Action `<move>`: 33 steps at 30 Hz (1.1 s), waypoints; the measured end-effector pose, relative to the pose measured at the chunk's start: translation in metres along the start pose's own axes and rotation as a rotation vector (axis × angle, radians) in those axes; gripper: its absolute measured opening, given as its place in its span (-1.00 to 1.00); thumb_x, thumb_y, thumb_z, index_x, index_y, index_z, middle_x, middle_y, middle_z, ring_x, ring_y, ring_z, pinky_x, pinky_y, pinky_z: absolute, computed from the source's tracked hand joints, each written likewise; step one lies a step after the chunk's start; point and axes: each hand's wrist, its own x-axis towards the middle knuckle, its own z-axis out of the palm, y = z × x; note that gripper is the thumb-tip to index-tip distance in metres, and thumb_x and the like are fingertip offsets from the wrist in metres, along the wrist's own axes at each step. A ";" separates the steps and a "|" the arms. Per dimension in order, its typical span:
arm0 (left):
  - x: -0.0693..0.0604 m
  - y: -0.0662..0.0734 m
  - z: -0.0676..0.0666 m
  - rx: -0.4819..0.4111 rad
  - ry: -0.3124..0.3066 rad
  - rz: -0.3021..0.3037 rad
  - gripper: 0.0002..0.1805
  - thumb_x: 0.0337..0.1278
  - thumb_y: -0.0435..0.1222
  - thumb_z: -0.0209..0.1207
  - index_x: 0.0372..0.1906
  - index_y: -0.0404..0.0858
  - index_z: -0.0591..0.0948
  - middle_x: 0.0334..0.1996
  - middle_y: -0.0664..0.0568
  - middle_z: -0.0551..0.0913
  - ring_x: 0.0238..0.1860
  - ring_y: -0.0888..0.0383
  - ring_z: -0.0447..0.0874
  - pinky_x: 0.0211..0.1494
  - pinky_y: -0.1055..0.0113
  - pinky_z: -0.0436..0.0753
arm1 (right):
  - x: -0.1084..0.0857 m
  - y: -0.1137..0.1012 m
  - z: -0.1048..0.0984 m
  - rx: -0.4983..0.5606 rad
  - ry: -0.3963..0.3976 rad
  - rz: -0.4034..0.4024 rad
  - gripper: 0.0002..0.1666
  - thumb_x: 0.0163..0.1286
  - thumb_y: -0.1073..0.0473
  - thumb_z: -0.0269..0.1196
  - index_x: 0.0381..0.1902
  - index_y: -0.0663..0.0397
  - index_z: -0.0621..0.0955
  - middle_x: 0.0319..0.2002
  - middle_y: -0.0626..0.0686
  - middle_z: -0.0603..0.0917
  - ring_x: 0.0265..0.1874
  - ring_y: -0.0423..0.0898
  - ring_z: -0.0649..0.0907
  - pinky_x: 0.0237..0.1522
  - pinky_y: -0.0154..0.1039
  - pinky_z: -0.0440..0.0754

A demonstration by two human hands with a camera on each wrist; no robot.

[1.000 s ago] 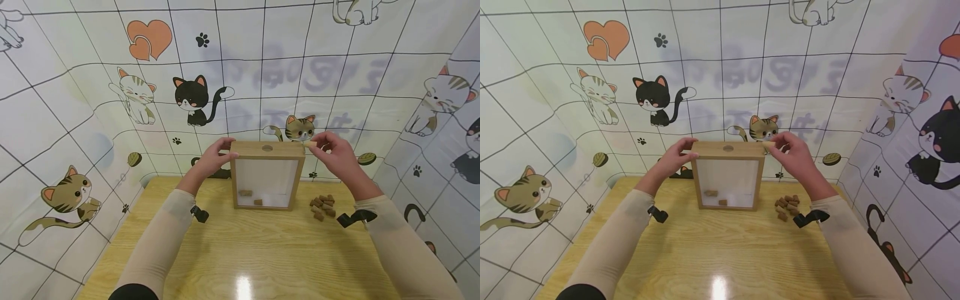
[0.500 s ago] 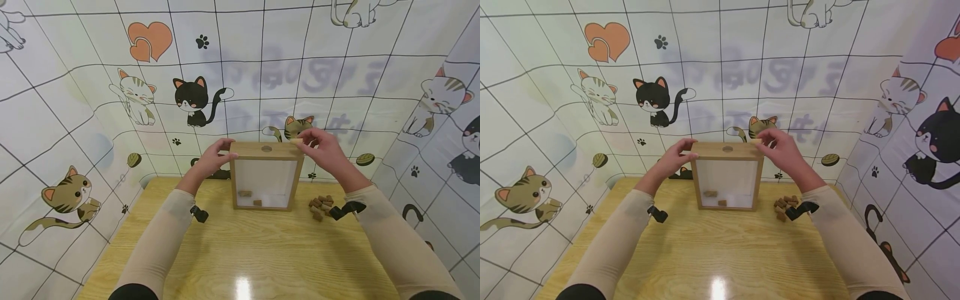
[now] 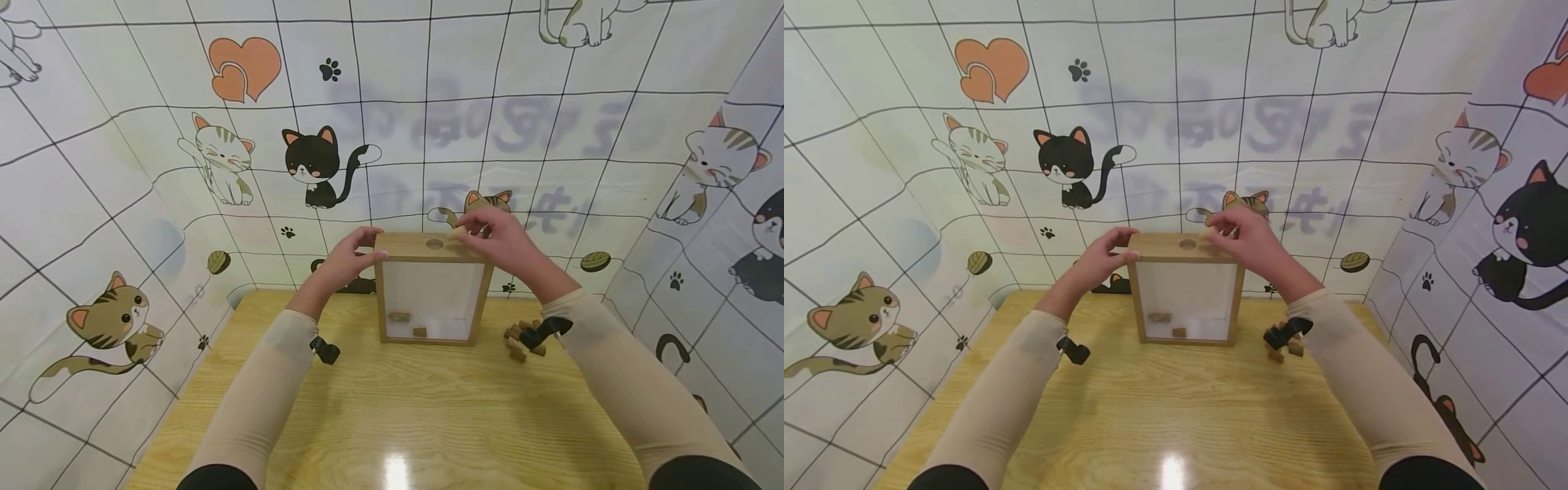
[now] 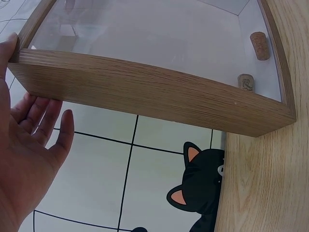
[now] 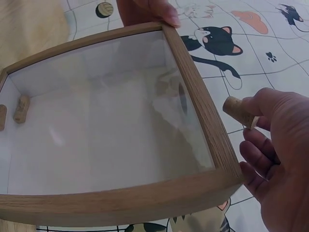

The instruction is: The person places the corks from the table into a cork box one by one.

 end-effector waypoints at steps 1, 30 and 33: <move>0.000 0.000 0.000 0.001 -0.001 -0.002 -0.25 0.50 0.09 0.40 0.63 0.04 0.42 0.46 -0.03 0.53 0.38 -0.18 0.60 0.14 -0.15 0.70 | 0.001 -0.002 0.001 -0.002 -0.012 0.000 -0.73 0.62 0.17 0.41 0.19 0.09 0.78 -0.03 0.07 0.68 -0.06 -0.03 0.62 -0.04 -0.20 0.59; -0.002 0.003 0.001 0.016 0.007 0.003 -0.22 0.49 0.12 0.40 0.64 0.02 0.41 0.47 -0.03 0.53 0.43 -0.15 0.55 0.15 -0.16 0.71 | 0.021 -0.012 0.024 -0.042 -0.129 -0.005 -0.66 0.56 0.19 0.48 0.19 0.18 0.74 0.00 0.10 0.71 -0.07 0.03 0.68 -0.03 0.03 0.68; -0.002 0.004 0.000 0.022 0.008 0.003 -0.23 0.49 0.11 0.40 0.63 0.03 0.42 0.46 -0.03 0.54 0.43 -0.13 0.55 0.13 -0.14 0.72 | 0.019 -0.011 0.023 -0.033 -0.116 -0.005 -0.70 0.57 0.19 0.46 0.16 0.16 0.74 0.03 0.09 0.70 -0.03 0.04 0.68 0.00 0.05 0.69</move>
